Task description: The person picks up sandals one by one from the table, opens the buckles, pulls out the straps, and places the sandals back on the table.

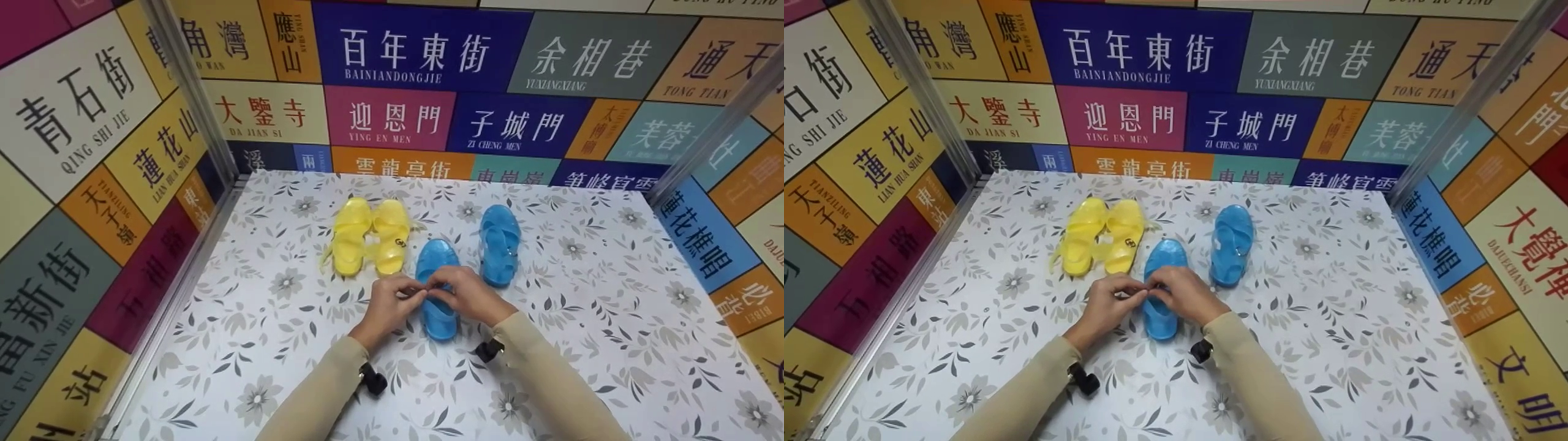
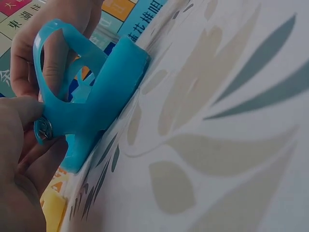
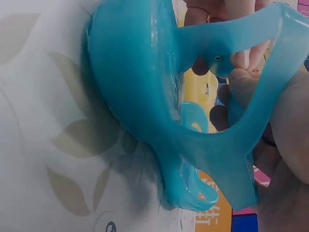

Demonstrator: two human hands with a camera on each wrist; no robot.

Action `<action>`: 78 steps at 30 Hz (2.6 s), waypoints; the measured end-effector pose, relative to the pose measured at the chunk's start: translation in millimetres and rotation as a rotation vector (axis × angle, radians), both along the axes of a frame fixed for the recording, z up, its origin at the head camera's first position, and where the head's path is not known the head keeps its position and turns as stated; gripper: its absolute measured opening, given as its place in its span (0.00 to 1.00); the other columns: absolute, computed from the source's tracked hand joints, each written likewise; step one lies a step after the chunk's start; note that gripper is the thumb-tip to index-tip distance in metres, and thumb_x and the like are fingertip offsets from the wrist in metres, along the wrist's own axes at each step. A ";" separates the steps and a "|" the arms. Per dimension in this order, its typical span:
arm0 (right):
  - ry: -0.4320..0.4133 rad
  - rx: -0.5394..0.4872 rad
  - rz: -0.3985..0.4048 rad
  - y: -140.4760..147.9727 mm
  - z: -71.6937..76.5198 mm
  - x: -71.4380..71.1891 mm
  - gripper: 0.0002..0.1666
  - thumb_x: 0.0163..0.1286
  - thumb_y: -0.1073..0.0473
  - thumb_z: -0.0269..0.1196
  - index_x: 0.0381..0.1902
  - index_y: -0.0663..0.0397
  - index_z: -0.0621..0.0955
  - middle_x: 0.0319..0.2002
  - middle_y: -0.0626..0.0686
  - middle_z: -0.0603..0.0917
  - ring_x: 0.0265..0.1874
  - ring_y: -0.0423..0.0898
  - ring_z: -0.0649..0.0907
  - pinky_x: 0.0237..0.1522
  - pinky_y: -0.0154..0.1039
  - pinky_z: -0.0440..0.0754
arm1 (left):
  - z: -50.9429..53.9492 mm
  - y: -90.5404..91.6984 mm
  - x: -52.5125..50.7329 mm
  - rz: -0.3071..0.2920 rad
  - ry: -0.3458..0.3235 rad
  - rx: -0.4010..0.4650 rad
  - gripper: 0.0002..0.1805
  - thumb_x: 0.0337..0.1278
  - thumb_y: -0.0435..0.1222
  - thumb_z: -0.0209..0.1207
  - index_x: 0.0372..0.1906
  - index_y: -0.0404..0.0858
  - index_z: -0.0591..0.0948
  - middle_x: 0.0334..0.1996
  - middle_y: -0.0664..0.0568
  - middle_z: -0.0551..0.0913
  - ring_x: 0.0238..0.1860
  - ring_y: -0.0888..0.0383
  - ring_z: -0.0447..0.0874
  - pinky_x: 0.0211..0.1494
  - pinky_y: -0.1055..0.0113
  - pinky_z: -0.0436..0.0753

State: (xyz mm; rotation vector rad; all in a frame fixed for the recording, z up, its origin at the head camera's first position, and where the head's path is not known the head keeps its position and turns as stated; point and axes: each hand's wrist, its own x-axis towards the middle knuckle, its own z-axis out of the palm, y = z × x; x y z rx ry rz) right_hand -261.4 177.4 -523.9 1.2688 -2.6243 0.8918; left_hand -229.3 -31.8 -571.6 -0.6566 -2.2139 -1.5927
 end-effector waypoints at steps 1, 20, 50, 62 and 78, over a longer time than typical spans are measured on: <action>0.002 -0.009 0.002 0.2 -0.4 0.0 0.04 0.69 0.64 0.72 0.41 0.51 0.89 0.39 0.49 0.90 0.41 0.45 0.88 0.47 0.42 0.88 | 0.3 0.0 0.2 -0.003 0.000 0.002 0.03 0.62 0.30 0.71 0.39 0.38 0.92 0.35 0.49 0.90 0.36 0.57 0.90 0.42 0.67 0.90; 0.076 -0.133 -0.007 5.9 -7.0 5.2 0.02 0.69 0.65 0.72 0.38 0.55 0.88 0.37 0.51 0.89 0.38 0.46 0.88 0.43 0.43 0.88 | 1.2 12.5 5.8 0.076 0.075 -0.011 0.03 0.59 0.29 0.72 0.37 0.36 0.92 0.33 0.48 0.89 0.34 0.56 0.90 0.40 0.71 0.89; 0.068 -0.077 -0.017 5.9 -6.1 2.1 0.04 0.67 0.65 0.73 0.39 0.53 0.89 0.38 0.50 0.92 0.41 0.47 0.90 0.47 0.43 0.89 | -1.5 11.9 5.9 0.090 0.028 0.015 0.04 0.60 0.32 0.74 0.39 0.37 0.93 0.33 0.47 0.89 0.34 0.56 0.91 0.41 0.70 0.89; 0.105 -0.125 -0.014 10.1 -2.0 -1.1 0.06 0.66 0.70 0.73 0.38 0.56 0.89 0.37 0.51 0.90 0.39 0.47 0.89 0.43 0.44 0.88 | -2.2 8.3 3.6 0.044 0.031 0.056 0.04 0.59 0.28 0.72 0.38 0.33 0.92 0.33 0.46 0.89 0.34 0.55 0.91 0.40 0.68 0.90; 0.164 -0.047 -0.033 12.8 1.1 -4.4 0.06 0.66 0.69 0.73 0.38 0.53 0.89 0.37 0.50 0.90 0.41 0.48 0.88 0.47 0.48 0.87 | -2.3 5.5 6.2 0.027 -0.023 0.064 0.05 0.63 0.29 0.71 0.41 0.31 0.92 0.37 0.46 0.89 0.38 0.54 0.91 0.42 0.66 0.90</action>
